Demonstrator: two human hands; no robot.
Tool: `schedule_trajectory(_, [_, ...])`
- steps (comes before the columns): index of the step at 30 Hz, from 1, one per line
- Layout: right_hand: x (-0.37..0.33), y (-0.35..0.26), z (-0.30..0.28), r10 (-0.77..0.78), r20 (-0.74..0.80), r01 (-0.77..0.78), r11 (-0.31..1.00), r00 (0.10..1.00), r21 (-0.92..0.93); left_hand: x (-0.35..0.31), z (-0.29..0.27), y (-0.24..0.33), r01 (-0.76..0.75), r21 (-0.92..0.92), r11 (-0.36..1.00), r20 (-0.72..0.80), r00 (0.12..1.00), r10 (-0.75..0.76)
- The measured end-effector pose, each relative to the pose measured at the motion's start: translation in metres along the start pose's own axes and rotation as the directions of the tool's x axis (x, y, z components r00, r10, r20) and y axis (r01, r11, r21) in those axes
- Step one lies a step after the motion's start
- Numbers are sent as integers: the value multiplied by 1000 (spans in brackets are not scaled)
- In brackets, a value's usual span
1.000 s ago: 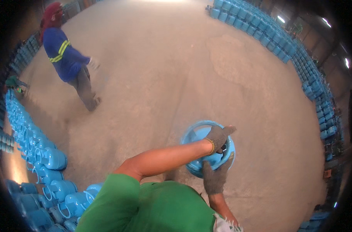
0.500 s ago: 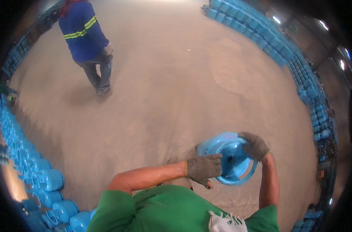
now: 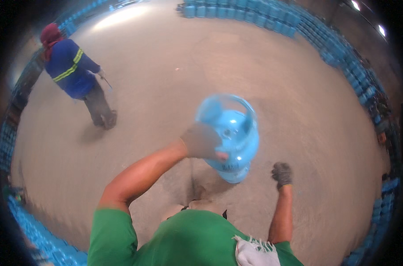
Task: The person repeatedly picks up light-blue gas cylinders from a stack, carries them across the warehouse floor, and places them into a new stack. The worker handles one cylinder at a time, walking between stacks and repeating the cycle.
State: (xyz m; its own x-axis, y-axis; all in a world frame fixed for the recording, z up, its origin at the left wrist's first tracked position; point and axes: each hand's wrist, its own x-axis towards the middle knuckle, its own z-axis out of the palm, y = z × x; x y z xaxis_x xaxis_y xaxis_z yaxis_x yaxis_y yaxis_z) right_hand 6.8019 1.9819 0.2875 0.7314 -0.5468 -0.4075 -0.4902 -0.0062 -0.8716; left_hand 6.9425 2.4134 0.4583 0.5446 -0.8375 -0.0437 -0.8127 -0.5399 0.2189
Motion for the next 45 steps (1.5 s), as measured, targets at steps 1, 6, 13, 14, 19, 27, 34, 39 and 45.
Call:
schedule_trajectory(1, [11, 19, 17, 125, -1, -124, 991, 992, 50, 17, -6, -15, 71, -67, 995, -89, 993, -77])
schedule_trajectory(6, [59, 20, 128, 128, 176, -142, 987, 976, 73, 126, -26, -128, 433, -472, 768, -85, 844, -529])
schedule_trajectory(13, [87, -140, 307, -329, 210, 355, 930, 921, -97, 254, -45, -316, 443, -817, 369, 205, 821, -532])
schedule_trajectory(14, [86, -166, 340, -499, 240, 536, 834, 833, -129, 267, -38, -336, 463, -845, 268, 219, 757, -616])
schedule_trajectory(19, [113, -297, 492, -794, 66, 745, 534, 604, -400, 325, -11, -451, 252, -959, -132, 266, 631, -729])
schedule_trajectory(27, [271, -502, 540, -293, 635, 600, 723, 715, -342, 241, -90, -559, 98, -909, 406, -97, 896, -434])
schedule_trajectory(34, [398, -623, 614, -425, 652, 731, 610, 627, -305, 263, -88, -670, -218, -173, 960, -466, 877, 116])
schedule_trajectory(39, [506, -655, 641, -490, 491, 667, 684, 720, -296, 348, -119, -776, -349, 4, 937, -530, 794, 298])
schedule_trajectory(45, [665, -598, 631, -545, 99, 554, 819, 833, -149, 464, -175, -899, -328, 79, 941, -135, 932, 336])
